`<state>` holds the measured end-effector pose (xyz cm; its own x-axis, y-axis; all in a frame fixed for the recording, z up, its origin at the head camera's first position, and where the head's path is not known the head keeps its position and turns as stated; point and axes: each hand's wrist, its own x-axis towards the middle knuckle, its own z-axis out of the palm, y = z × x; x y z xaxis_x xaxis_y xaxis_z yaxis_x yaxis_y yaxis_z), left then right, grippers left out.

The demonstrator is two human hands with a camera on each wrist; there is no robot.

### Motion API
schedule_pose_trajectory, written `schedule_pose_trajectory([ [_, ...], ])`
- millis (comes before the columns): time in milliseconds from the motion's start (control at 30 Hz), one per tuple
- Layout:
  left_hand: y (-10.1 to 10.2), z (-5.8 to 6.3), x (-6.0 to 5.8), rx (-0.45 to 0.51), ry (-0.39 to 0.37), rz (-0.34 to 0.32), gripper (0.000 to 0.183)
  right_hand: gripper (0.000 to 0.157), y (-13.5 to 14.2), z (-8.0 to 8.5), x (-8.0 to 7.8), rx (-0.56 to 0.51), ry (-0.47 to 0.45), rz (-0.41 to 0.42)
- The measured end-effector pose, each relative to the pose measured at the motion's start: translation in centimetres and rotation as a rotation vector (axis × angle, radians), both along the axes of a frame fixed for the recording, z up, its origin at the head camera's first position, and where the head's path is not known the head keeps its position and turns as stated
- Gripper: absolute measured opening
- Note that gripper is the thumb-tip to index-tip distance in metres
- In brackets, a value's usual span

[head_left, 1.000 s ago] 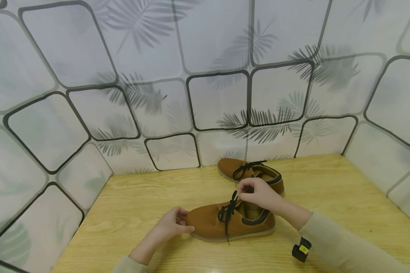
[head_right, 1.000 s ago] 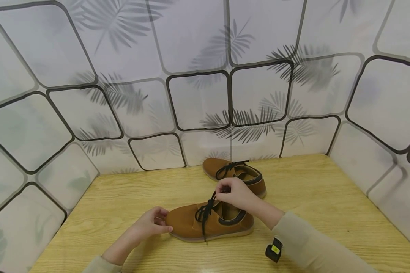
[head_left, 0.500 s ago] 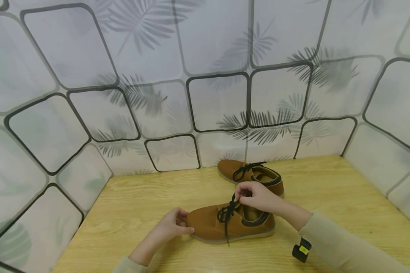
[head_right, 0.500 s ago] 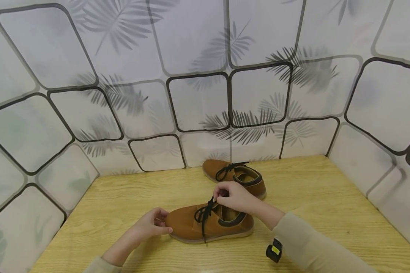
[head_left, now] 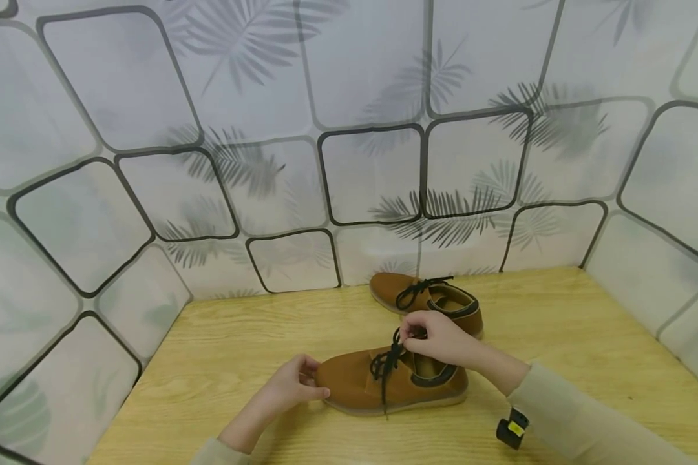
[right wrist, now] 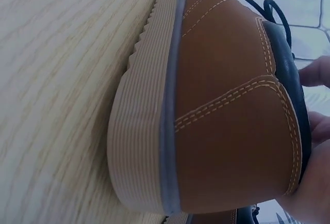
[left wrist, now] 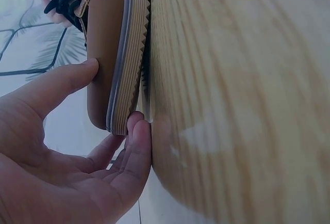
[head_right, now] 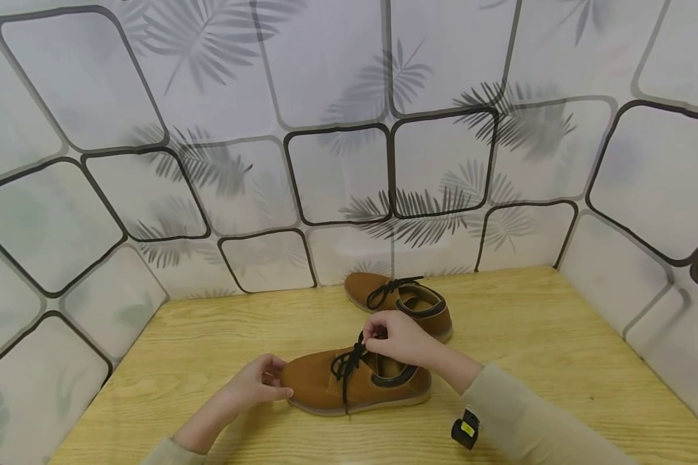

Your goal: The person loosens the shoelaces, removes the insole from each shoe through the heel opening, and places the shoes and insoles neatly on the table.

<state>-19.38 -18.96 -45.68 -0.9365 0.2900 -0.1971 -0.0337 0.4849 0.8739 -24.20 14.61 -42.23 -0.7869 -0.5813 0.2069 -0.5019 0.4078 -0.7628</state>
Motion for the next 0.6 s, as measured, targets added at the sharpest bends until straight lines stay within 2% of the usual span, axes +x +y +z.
schedule_pose_trajectory([
  [133,0.11,0.13,-0.03,0.006,-0.006,0.003,0.051,0.005,-0.15,0.07,-0.04,-0.023,-0.049,-0.067],
  [367,0.28,0.44,0.02,0.01,-0.011,0.013,0.051,0.012,-0.04,0.24,-0.31,-0.088,-0.168,-0.17],
  [467,0.31,0.44,0.06,0.014,-0.015,0.016,0.05,0.013,0.01,0.21,-0.35,-0.093,-0.198,-0.171],
  [600,0.31,0.35,0.13,0.018,-0.018,0.017,0.05,0.012,-0.04,0.2,-0.28,-0.075,-0.19,-0.123],
])
